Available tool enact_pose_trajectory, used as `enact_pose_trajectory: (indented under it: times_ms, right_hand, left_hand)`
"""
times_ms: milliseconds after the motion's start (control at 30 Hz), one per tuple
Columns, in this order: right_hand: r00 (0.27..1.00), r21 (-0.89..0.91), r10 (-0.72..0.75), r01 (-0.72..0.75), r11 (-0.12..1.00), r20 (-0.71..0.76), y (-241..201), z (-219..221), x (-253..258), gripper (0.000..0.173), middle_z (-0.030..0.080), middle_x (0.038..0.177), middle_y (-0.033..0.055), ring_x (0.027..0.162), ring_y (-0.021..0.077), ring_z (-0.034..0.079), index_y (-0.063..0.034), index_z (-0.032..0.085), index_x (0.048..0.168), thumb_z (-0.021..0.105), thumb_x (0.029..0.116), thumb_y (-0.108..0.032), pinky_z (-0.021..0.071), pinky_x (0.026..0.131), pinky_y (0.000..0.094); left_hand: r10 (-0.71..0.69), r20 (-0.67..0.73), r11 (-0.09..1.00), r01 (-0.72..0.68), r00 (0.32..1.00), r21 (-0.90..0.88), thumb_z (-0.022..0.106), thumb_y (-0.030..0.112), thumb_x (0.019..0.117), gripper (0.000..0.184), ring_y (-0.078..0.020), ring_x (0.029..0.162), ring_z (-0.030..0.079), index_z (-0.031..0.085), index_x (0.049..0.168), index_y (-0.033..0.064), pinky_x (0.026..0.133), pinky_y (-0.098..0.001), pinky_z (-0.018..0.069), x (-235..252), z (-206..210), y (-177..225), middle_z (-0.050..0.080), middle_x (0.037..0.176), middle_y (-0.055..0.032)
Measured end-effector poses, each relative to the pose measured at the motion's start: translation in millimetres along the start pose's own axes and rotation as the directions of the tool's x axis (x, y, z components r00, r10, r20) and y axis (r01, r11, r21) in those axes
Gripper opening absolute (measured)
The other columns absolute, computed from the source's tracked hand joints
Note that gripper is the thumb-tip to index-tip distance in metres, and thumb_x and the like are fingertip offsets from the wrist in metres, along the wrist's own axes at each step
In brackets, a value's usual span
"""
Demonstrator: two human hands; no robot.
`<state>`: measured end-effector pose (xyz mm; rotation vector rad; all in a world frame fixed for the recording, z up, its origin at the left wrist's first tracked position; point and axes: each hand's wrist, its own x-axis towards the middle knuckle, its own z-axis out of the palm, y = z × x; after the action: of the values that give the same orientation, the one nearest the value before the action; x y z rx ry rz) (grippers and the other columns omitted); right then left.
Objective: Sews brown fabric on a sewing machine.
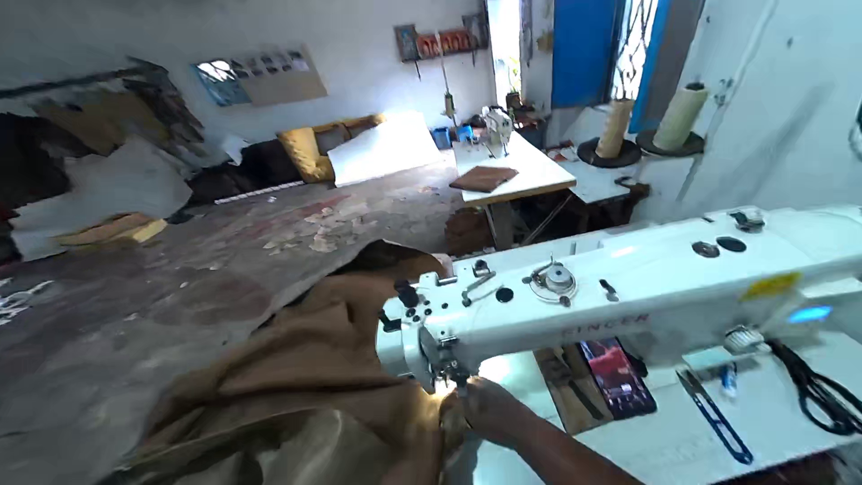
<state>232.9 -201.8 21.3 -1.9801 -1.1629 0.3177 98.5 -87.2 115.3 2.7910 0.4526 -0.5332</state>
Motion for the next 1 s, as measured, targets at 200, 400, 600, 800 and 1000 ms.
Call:
enact_pose_trajectory:
  times_ms: [200, 400, 600, 800, 1000]
  right_hand:
    - [0.995, -0.116, -0.096, 0.096, 0.989, 0.006, 4, 5, 0, 0.028, 0.070, 0.118, 0.0228, 0.115, 0.0385, 0.066, -0.0006, 0.068, 0.121, 0.046, 0.1052, -0.009, 0.0503, 0.102, 0.0525]
    - [0.980, -0.196, -0.200, 0.192, 0.961, -0.020, 1, 0, 0, 0.022, 0.070, 0.111, 0.0231, 0.110, 0.0385, 0.067, 0.0016, 0.070, 0.115, 0.056, 0.0989, -0.002, 0.0522, 0.098, 0.0516]
    - [0.937, -0.385, -0.346, 0.300, 0.873, -0.054, 10, 5, -1, 0.014, 0.072, 0.092, 0.0126, 0.089, 0.0293, 0.071, -0.0051, 0.075, 0.102, 0.064, 0.0946, -0.003, 0.0573, 0.081, 0.0469]
    - [0.892, -0.454, -0.441, 0.355, 0.817, -0.097, 19, 9, -4, 0.013, 0.069, 0.081, 0.0093, 0.073, 0.0267, 0.068, -0.0083, 0.075, 0.094, 0.064, 0.0931, -0.001, 0.0552, 0.067, 0.0436]
    - [0.921, -0.413, -0.377, 0.306, 0.858, -0.101, 21, 10, -5, 0.016, 0.074, 0.091, 0.0112, 0.079, 0.0290, 0.072, -0.0085, 0.076, 0.099, 0.064, 0.0939, 0.000, 0.0576, 0.070, 0.0453]
  left_hand:
    - [-0.020, -0.014, 0.999, 0.021, 1.000, 0.049, 0.058, 0.010, 0.0978, 0.039, -0.0518, 0.105, 0.067, 0.057, 0.135, -0.0009, 0.086, -0.0701, 0.0507, 9, -13, 0, 0.069, 0.114, -0.0302]
    - [0.078, -0.040, 0.924, -0.057, 0.996, 0.377, 0.057, 0.013, 0.1003, 0.033, -0.0452, 0.103, 0.070, 0.066, 0.132, 0.0115, 0.081, -0.0657, 0.0542, 21, -19, 19, 0.070, 0.118, -0.0215]
    - [0.163, 0.017, 0.789, -0.140, 0.987, 0.598, 0.052, 0.000, 0.0998, 0.025, -0.0433, 0.090, 0.071, 0.070, 0.118, 0.0003, 0.075, -0.0558, 0.0575, 15, 17, 39, 0.071, 0.105, -0.0238]
    - [0.202, -0.038, 0.740, -0.127, 0.979, 0.661, 0.054, -0.005, 0.0960, 0.030, -0.0405, 0.096, 0.070, 0.064, 0.124, -0.0075, 0.082, -0.0504, 0.0550, 5, 48, 40, 0.068, 0.108, -0.0255]
    - [0.299, -0.454, 0.915, -0.116, 0.839, 0.387, 0.081, 0.047, 0.0800, 0.055, -0.0420, 0.102, 0.070, 0.072, 0.104, -0.0020, 0.084, -0.0586, 0.0529, 5, 69, 9, 0.072, 0.103, -0.0221]
